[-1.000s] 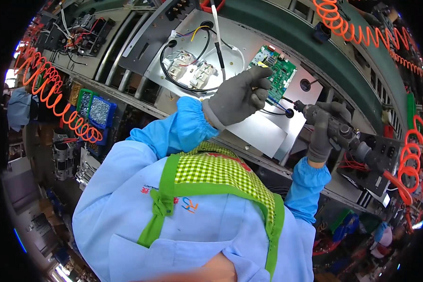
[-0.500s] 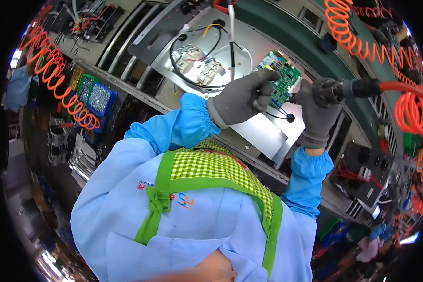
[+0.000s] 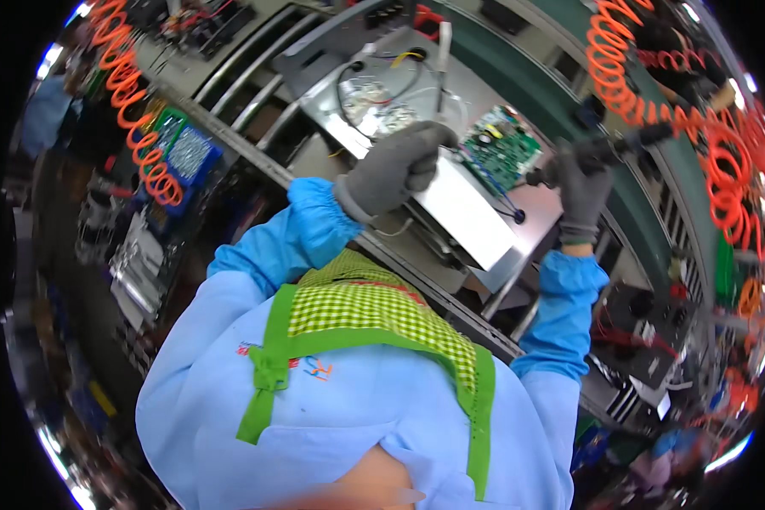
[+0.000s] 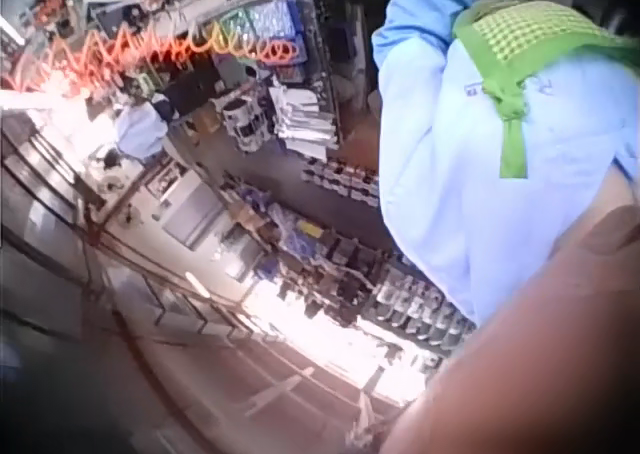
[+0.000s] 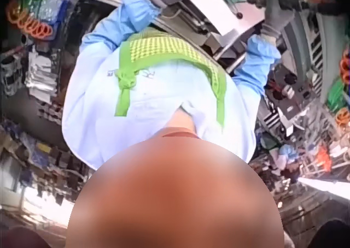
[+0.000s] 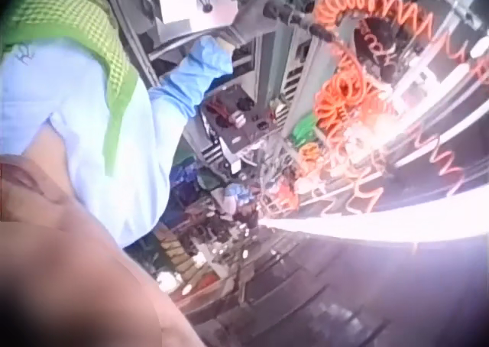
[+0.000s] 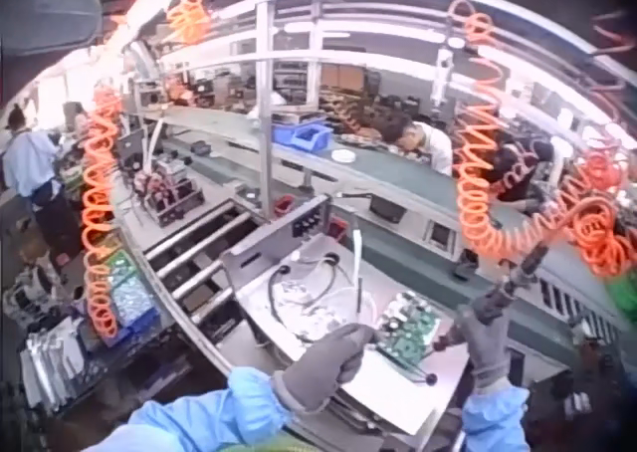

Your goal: Assemble electronic components and wiring onto a metal chassis using power tools.

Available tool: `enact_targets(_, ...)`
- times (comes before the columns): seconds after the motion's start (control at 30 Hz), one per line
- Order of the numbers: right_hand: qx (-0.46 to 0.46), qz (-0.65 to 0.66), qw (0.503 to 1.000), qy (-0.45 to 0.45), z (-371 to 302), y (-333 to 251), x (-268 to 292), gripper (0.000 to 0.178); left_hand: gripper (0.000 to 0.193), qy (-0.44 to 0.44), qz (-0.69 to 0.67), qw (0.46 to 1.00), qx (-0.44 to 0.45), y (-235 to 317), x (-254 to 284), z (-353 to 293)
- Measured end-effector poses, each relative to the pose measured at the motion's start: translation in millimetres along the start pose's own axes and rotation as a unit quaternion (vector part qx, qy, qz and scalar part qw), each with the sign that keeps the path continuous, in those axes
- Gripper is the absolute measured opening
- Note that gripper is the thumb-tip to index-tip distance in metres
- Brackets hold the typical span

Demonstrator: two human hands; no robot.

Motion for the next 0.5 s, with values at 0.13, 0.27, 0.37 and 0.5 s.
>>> enact_targets(0.13,-0.049,0.071,0.996,-0.005,1.4,8.8,4.1,0.012,0.03,-0.024,0.003,1.0,-0.004,-1.9,-14.1,17.4)
enact_targets(0.27,-0.001,0.006,1.0,0.026,-0.5,19.3,19.2,0.018,0.031,-0.027,-0.022,0.999,-0.016,-4.1,-16.5,25.9)
enact_targets(0.37,0.058,-0.013,0.998,-0.005,-6.9,-13.5,1.1,0.017,0.034,-0.002,0.12,0.992,-0.044,3.0,-14.9,18.7)
enact_targets(0.5,0.008,0.066,0.997,0.049,-44.9,-75.6,10.9,0.031,0.05,-0.025,0.353,0.915,-0.196,38.4,-39.1,1.6)
Point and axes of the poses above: each hand's wrist, its own z-axis towards the middle knuckle, its own x-axis out of the back of the hand, y = z × x, the point moved 8 cm from there along z, towards the middle knuckle, and after that the axes turned 15 degrees about z, right-handed, at the moved point
